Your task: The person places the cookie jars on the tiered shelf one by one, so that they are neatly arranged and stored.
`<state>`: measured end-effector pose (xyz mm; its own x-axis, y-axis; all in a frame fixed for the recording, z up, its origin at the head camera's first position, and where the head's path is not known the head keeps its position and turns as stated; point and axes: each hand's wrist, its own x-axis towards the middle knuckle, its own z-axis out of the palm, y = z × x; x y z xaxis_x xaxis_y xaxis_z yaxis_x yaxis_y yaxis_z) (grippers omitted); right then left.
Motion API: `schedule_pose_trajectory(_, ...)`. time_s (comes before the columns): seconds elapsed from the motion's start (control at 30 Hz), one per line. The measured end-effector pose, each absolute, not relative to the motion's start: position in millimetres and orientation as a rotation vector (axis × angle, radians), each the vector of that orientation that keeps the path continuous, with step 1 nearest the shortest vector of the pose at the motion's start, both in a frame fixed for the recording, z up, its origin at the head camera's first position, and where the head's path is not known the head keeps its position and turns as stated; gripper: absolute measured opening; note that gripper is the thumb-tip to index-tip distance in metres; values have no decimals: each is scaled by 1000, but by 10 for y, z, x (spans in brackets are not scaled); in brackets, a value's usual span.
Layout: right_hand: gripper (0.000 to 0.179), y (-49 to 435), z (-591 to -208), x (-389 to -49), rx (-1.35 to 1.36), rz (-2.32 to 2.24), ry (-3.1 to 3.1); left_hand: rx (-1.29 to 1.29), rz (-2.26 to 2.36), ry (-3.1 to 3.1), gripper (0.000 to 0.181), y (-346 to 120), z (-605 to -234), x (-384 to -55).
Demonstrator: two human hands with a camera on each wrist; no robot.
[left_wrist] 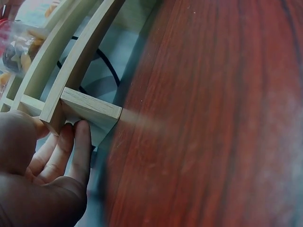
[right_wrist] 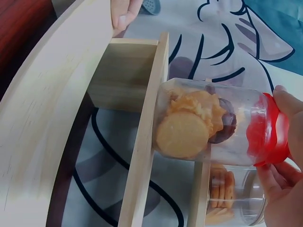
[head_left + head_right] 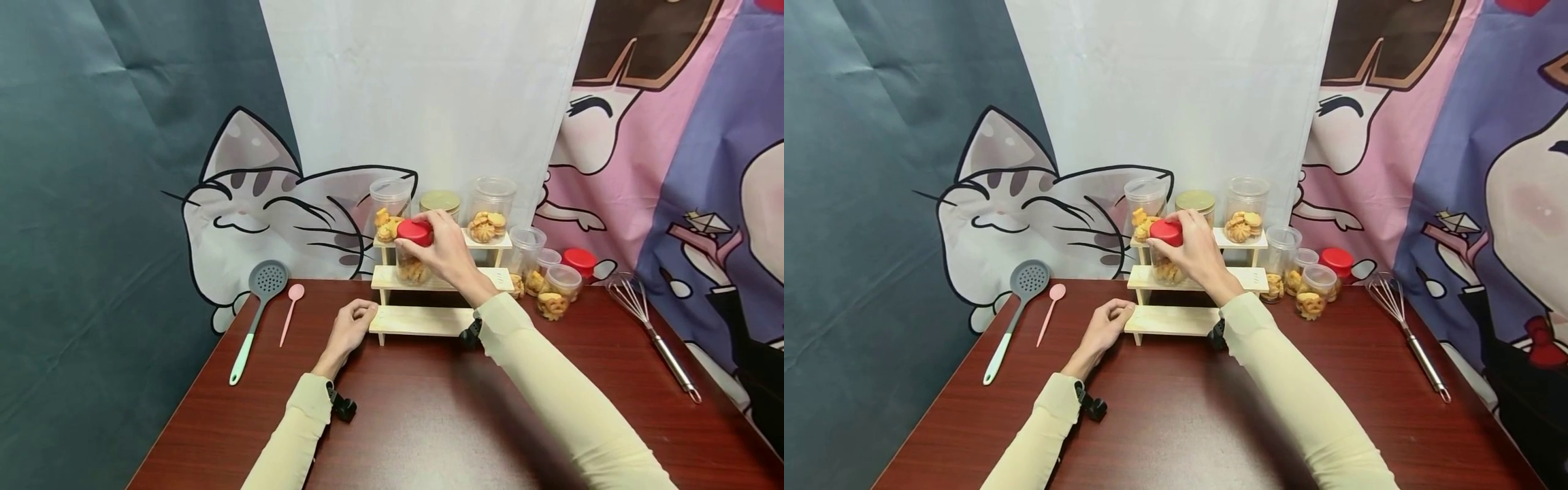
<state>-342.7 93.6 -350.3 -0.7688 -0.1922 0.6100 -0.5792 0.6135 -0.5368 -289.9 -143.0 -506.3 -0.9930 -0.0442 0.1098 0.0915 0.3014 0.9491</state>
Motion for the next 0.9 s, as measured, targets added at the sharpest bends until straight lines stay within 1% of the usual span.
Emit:
schedule_pose_trajectory(0.1, 62, 947, -3518, -3413, 624, 1023, -2336, -49, -1775, -2439, 21, -1421, -5069, -2895)
schedule_pose_trajectory(0.27, 77, 1008, -3590, -3380, 669, 1024, -2298, -70, -1791, -2416, 23, -1420, -5074, -2885)
schedule_pose_trajectory(0.37, 80, 1110, -3616, -3320, 657, 1054, -2266, -77, -1801, -2414, 24, -1413, -5073, -2888)
schedule_pose_trajectory(0.5, 73, 1304, -3645, -3225, 616, 1093, -2235, -67, -1808, -2413, 22, -1414, -5071, -2899)
schedule_pose_trajectory(0.77, 50, 1732, -3709, -3000, 552, 1154, -2158, -57, -1785, -2428, 21, -1423, -5079, -2903)
schedule_pose_trajectory(0.9, 45, 1997, -3775, -2935, 474, 1155, -2140, -68, -1820, -2422, 22, -1429, -5073, -2904)
